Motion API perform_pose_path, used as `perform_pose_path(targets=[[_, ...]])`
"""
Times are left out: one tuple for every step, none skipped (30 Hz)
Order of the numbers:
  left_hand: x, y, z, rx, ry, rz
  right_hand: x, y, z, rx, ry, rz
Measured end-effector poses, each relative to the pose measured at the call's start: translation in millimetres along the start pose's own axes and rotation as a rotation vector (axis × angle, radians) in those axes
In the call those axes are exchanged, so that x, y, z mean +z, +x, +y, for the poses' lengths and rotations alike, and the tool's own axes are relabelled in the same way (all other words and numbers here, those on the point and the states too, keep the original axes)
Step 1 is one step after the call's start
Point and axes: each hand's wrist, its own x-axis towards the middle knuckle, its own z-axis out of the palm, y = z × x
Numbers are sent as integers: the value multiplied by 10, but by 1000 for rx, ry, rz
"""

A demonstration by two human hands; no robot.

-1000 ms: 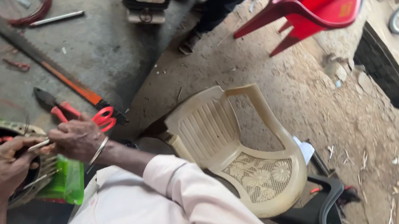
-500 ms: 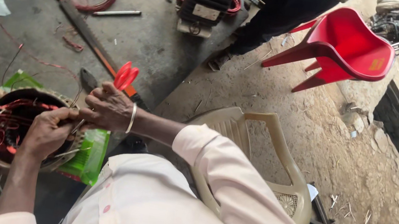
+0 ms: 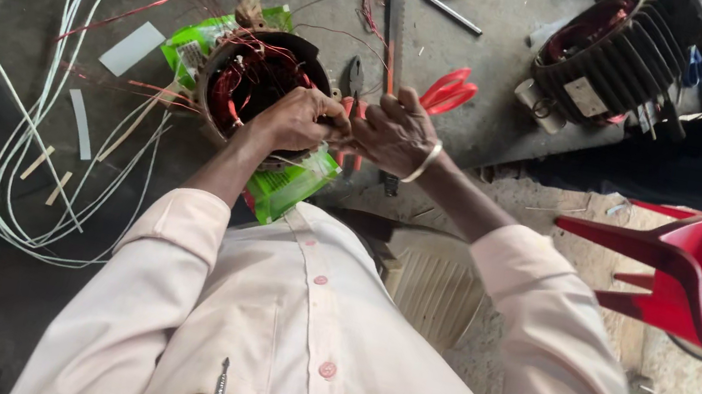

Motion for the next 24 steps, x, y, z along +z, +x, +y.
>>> perform_pose_path(targets=[[-7, -8, 22, -126, -104, -52, -56, -8, 41, -32, 0, -86], [-11, -22, 41, -252, -211, -107, -119, -33, 87, -91, 32, -79], [-8, -35, 59, -235, -243, -90, -170, -58, 125, -149, 66, -72], [-10, -45, 69, -217, -271, -72, -198, -66, 151, -207, 96, -63], [-17, -41, 76, -195, -297, -52, -209, -68, 162, -180, 75, -28], [-29, -30, 78, -181, -279, -59, -206, -59, 162, -152, 55, 5], [-25, -34, 79, -173, -265, -69, -182, -37, 145, -122, 43, 36], [-23, -41, 78, -170, -251, -80, -150, -5, 116, -88, 1, 41], [-17, -37, 77, -153, -223, -63, -119, 26, 87, -56, -44, 48], [-14, -33, 75, -134, -188, -43, -93, 54, 59, -25, -92, 62], [-17, -33, 70, -116, -151, -23, -97, 50, 47, -55, -79, 23], [-21, -35, 64, -115, -170, -26, -108, 41, 38, -85, -66, -17], [-23, -34, 62, -112, -190, -30, -142, 11, 42, -114, -54, -59], [-23, -29, 63, -109, -212, -33, -200, -45, 64, -139, -11, -76], [-26, -30, 63, -146, -225, -47, -263, -108, 82, -164, 34, -92], [-39, -28, 72, -182, -238, -64, -308, -146, 95, -187, 78, -109], [-41, -22, 81, -216, -251, -84, -332, -164, 97, -142, 47, -69], [-29, -15, 85, -148, -202, -65, -342, -166, 94, -99, 16, -31], [-35, -6, 91, -80, -149, -43, -328, -145, 81, -57, -16, 11], [-45, 1, 99, -12, -94, -22, -290, -96, 61, -53, -61, 14], [-50, 6, 110, -26, -70, -29, -224, -15, 27, -47, -102, 15], [-54, 16, 123, -45, -46, -36, -160, 63, 0, -42, -139, 17], [-62, 9, 131, -63, -19, -45, -114, 123, -14, -64, -150, -11], [-73, 3, 135, -106, -35, -72, -91, 163, 2, -83, -168, -40]])
